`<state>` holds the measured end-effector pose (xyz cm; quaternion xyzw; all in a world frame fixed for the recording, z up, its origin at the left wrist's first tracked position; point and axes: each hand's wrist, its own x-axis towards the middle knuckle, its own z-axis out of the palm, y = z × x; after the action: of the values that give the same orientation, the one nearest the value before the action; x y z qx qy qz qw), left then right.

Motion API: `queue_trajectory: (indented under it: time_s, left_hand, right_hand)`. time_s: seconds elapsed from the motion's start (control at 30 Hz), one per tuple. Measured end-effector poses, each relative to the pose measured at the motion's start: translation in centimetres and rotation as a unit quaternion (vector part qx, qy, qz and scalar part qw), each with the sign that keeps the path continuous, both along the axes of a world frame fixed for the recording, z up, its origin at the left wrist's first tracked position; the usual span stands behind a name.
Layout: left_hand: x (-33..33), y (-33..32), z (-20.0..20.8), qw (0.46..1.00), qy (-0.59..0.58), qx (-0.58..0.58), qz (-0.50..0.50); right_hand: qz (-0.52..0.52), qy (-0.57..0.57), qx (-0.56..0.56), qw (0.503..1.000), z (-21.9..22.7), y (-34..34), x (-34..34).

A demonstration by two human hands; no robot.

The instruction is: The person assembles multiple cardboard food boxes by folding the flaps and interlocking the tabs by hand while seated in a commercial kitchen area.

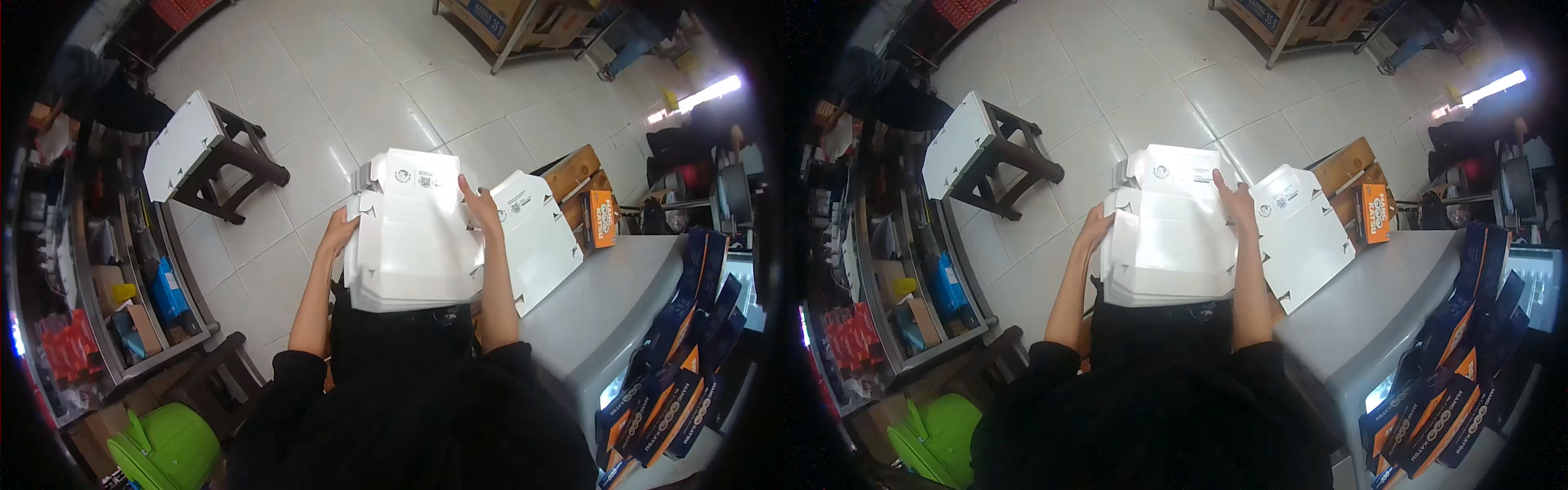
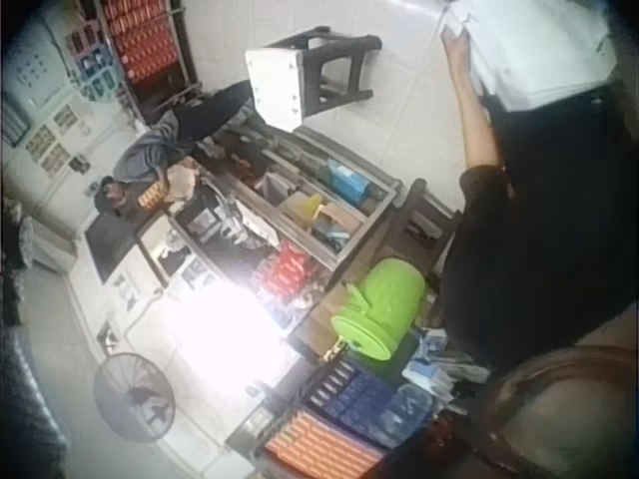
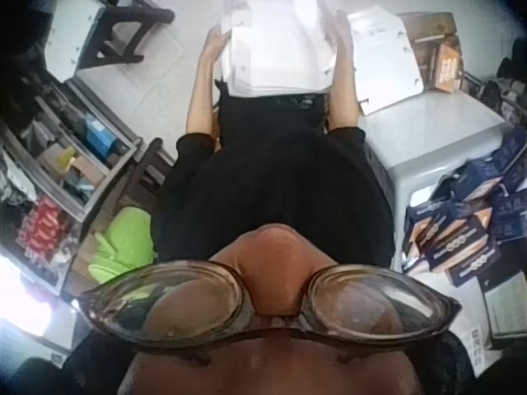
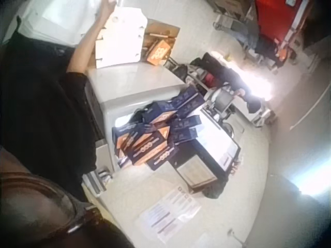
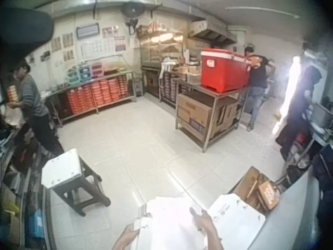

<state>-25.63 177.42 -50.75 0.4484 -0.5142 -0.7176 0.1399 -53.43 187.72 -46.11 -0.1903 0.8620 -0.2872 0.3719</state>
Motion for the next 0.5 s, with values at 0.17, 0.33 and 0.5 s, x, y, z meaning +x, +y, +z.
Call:
queue_trajectory:
  time_s: [0.17,0.33,0.5]
  left_hand:
    - [-0.6,0.8,-0.1,0.996,0.087,0.022,0.009]
    - [0.3,-0.2,2.0,0.989,0.129,0.063,-0.024]
    - [2.2,0.5,5.0,0.966,0.194,0.156,0.066]
  right_hand:
    - [-0.030,0.014,0.015,0.999,-1.9,2.2,-1.2]
    - [-0.050,-0.072,-0.195,0.977,-1.6,3.0,-1.1]
    - [-0.016,-0.135,-0.264,0.955,4.5,4.2,0.1]
